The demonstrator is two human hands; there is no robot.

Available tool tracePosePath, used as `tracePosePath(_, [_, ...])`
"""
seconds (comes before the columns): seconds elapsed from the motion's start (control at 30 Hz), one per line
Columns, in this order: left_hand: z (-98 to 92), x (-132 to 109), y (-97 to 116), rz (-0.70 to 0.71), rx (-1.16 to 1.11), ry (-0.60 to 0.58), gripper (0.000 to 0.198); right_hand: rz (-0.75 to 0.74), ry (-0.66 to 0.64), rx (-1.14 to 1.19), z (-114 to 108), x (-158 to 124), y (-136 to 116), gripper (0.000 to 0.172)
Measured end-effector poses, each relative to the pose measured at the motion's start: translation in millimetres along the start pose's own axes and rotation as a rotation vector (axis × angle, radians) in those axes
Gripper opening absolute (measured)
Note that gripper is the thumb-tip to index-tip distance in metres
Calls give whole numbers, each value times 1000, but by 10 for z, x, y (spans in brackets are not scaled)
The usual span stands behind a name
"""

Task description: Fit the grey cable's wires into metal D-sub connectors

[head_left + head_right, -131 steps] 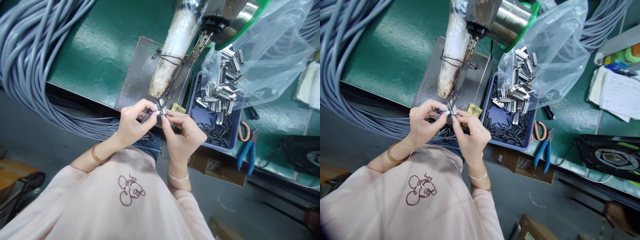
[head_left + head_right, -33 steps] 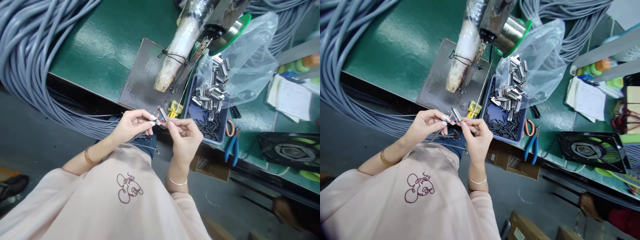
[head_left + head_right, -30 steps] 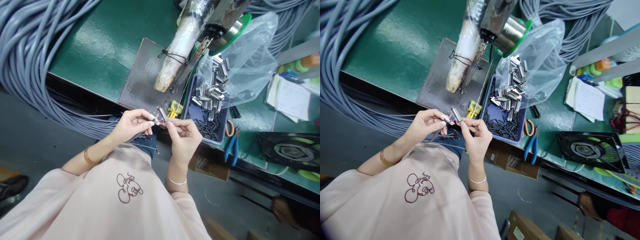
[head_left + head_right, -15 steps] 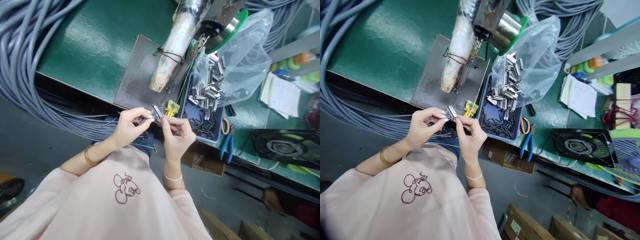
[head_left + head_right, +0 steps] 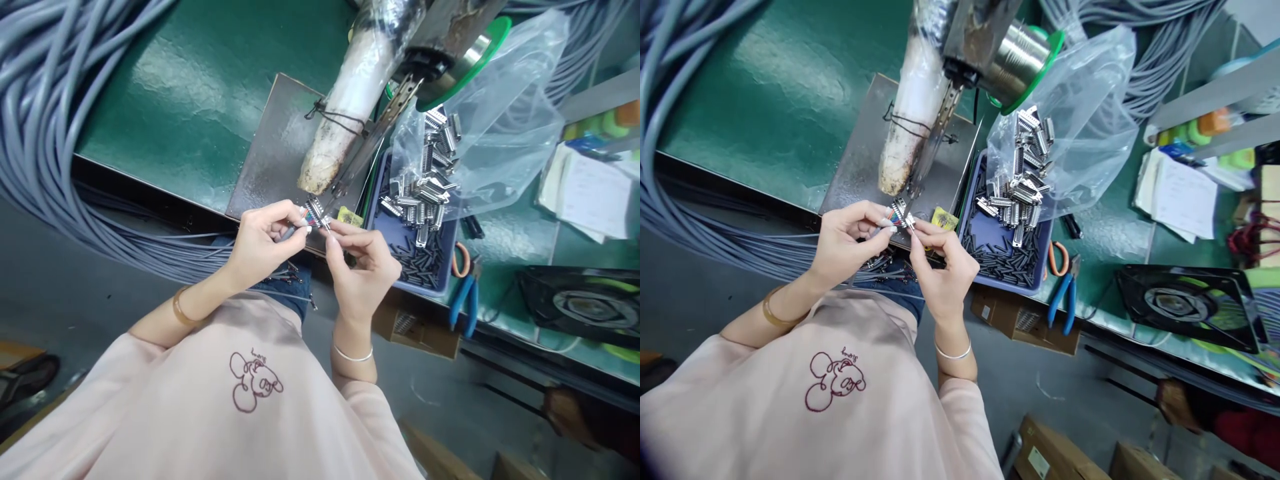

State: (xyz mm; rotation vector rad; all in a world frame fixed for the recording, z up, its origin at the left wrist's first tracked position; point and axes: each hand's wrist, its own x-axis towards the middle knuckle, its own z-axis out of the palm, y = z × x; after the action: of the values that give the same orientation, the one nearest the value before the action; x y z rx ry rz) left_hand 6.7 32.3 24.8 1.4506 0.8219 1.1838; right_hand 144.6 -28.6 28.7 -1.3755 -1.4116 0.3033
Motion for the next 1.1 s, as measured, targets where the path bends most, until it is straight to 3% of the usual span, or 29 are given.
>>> tracePosePath(0.13, [-5,46,8,-39,-10,-10,11,-10,-7,18,-5,29,35,13])
tracePosePath(0.43, [-17,94,54,27,33,-23,11,-40,6,-40,-6,112,21,14])
tracePosePath(0.63, [-34,147,116,-152,-134,-64,13,-220,14,-221,-13,146,-31,16])
tracePosePath(0.73, [-56,184,116,-298,-242,-113,13,-177,9,-197,-33,92,-6,18])
tracePosePath(0.83, [-74,198,112,-429,-310,-121,13,-131,187,-78,-63,63,64,12])
tracePosePath(0.9, [-76,195,116,-467,-338,-110,13,-245,419,9,-90,78,108,3])
tracePosePath(0.93, [-74,192,120,-473,-341,-110,13,-320,489,45,-105,88,122,7])
tracePosePath(1.0, [-68,186,131,-468,-334,-125,14,-375,451,85,-134,92,132,21])
tracePosePath(1.07, [-62,180,139,-465,-324,-134,14,-304,309,3,-152,62,122,37])
tracePosePath(1.1, [-60,178,142,-465,-325,-133,13,-260,254,-66,-154,37,116,36])
